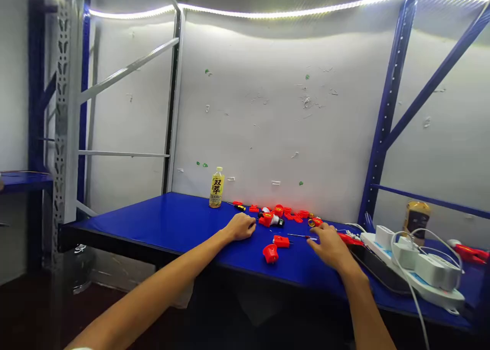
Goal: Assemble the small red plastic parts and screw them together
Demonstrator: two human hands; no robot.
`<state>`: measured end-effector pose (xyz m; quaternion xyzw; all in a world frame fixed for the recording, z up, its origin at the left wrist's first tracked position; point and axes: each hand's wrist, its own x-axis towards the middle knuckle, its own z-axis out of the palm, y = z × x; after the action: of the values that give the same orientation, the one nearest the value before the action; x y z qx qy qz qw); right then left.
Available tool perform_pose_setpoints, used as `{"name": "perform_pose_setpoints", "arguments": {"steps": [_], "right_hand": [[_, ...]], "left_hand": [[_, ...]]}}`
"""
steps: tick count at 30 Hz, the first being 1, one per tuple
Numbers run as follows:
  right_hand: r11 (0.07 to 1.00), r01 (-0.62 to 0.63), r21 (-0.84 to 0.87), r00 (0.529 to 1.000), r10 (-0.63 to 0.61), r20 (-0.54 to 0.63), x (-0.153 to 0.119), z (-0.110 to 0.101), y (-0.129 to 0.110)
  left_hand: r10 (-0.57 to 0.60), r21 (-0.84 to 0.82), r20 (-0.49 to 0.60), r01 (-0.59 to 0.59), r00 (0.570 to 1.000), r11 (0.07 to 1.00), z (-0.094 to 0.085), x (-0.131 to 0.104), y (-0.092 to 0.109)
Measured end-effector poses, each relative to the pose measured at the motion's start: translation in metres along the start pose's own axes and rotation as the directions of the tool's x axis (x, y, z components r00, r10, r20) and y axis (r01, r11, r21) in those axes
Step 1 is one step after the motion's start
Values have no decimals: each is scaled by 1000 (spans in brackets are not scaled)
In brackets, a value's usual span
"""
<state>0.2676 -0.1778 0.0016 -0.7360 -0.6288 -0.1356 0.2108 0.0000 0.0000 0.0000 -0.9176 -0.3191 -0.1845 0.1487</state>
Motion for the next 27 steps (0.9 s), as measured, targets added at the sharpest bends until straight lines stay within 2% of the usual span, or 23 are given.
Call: {"name": "perform_pose_setpoints", "arguments": {"steps": [3,8,11,16,23,27], "right_hand": [[991,108,79,989,-116,96,32,16,-17],[993,90,78,996,-91,0,63,37,-33],[998,46,47,999,-45,-20,63,45,-25],[994,-112,7,994,112,-1,58,51,-9],[969,-241,-47,971,240,-23,57,50,-13],[959,-277,-67,961,275,-44,55,51,-11]], "left_hand": [[77,-25,30,-76,997,997,5,21,7],[128,-68,-19,-129,992,989,18,48,27],[123,-84,-70,-128,990,988,21,46,28],[50,-140,-142,-70,989,988,22,33,10],[107,-245,-145,-140,984,959,28,37,5],[61,-271,-162,-104,985,957,28,38,4]]}}
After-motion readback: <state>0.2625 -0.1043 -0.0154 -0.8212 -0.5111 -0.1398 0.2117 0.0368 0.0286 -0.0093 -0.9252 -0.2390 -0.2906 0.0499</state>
